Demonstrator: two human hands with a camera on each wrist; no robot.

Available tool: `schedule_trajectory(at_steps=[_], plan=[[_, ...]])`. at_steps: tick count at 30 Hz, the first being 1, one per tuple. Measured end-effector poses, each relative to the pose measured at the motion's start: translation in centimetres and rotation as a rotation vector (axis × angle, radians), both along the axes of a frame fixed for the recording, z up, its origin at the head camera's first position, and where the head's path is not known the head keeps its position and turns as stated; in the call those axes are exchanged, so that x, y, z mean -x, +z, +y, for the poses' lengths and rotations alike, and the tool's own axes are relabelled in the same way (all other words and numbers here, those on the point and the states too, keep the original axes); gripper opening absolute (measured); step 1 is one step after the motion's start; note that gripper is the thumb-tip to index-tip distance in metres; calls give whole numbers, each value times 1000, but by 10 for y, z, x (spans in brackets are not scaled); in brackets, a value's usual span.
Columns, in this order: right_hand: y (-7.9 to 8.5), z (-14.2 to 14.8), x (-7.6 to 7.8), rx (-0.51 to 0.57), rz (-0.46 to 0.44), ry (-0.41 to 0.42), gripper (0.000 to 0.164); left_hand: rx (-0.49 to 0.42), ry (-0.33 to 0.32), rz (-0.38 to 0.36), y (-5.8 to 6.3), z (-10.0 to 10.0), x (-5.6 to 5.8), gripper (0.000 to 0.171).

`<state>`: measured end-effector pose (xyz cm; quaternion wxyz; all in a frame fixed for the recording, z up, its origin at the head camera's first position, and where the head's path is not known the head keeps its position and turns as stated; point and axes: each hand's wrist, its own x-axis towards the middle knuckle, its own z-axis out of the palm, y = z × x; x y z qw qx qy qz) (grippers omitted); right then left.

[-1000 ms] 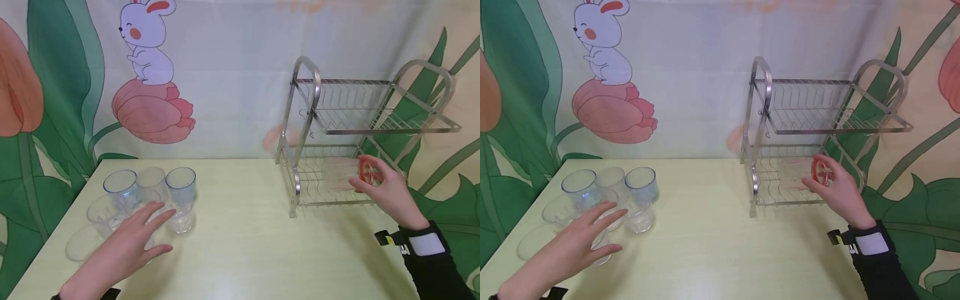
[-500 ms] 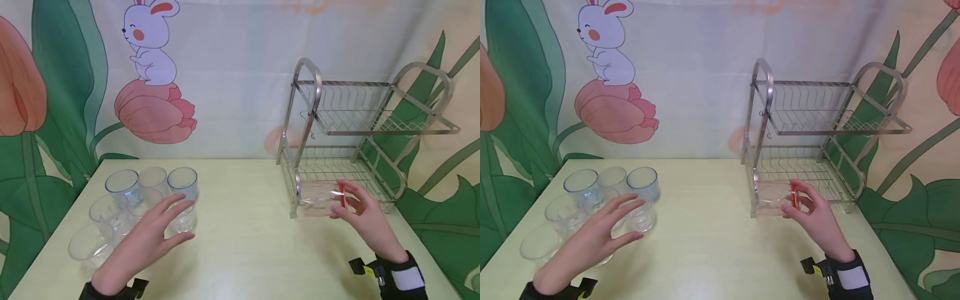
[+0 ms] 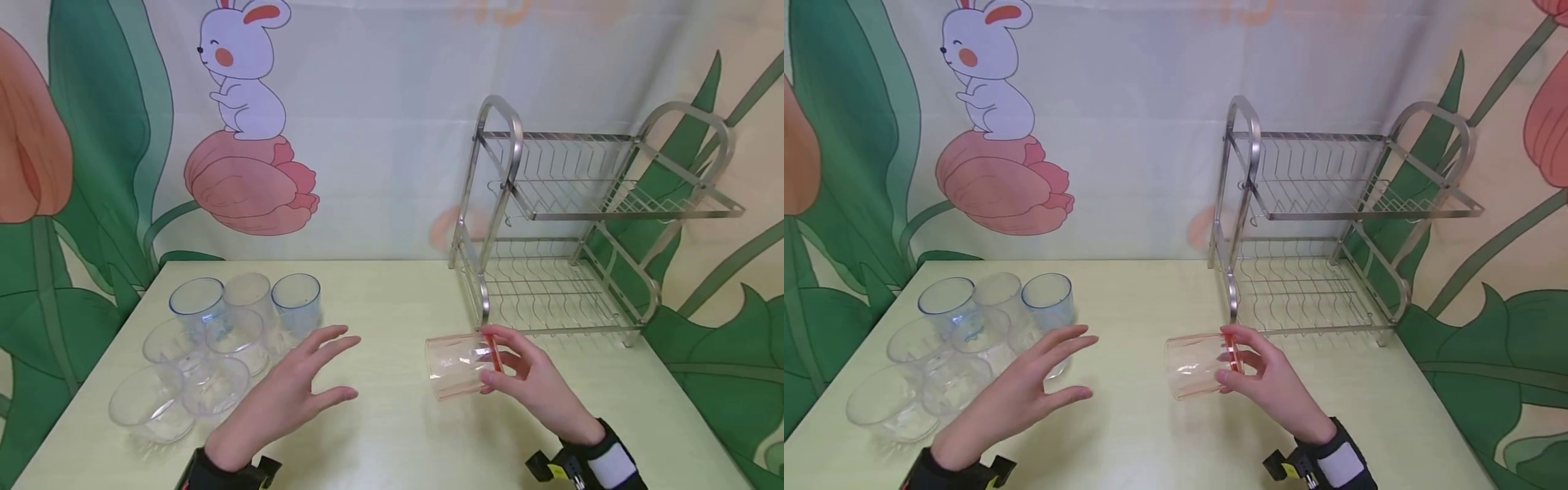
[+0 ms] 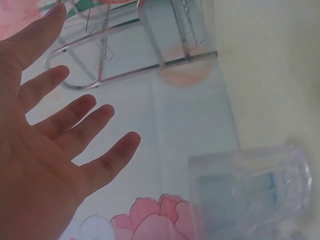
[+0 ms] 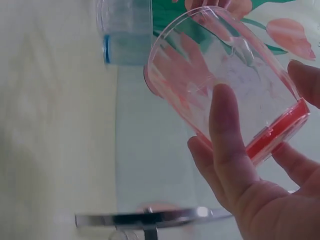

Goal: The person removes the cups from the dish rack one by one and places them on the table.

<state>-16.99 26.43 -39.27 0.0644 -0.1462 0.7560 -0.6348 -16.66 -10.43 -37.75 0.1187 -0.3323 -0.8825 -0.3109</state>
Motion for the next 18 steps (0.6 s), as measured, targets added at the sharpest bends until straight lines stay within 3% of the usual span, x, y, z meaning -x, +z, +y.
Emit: schedule_trajectory(at_steps=[8,18], plan=[[-3,-18,-1,110,-35,89,56,-92,-103,-75,-14,22,5,77],[-5,-32,-4,355,-91,244,49,-256,-233,-173,-19,48,6,89]])
